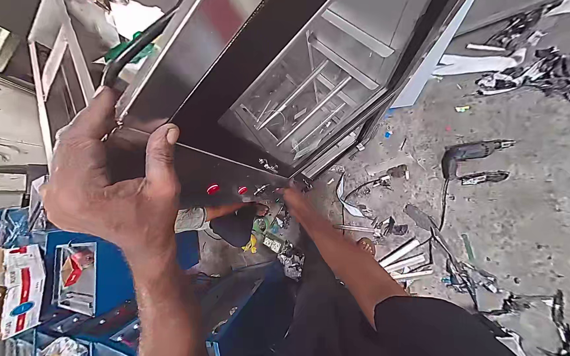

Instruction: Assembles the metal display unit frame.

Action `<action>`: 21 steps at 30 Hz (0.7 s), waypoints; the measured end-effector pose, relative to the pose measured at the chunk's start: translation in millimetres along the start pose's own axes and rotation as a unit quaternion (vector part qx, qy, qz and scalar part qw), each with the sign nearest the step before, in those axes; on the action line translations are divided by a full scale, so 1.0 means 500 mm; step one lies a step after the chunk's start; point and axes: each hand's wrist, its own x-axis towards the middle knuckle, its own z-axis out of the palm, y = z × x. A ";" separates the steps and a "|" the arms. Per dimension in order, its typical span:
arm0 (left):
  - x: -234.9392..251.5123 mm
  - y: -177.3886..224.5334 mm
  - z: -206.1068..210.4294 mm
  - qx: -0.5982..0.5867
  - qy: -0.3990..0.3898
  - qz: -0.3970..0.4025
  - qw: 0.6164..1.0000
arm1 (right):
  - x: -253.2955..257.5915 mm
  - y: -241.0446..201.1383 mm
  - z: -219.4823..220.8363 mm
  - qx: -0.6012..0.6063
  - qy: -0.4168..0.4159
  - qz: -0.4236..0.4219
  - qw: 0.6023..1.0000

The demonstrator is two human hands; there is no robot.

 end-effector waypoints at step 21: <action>0.128 -0.005 -0.061 0.051 -0.203 0.087 0.974 | -0.155 -0.089 -0.008 -0.197 0.137 -0.361 0.901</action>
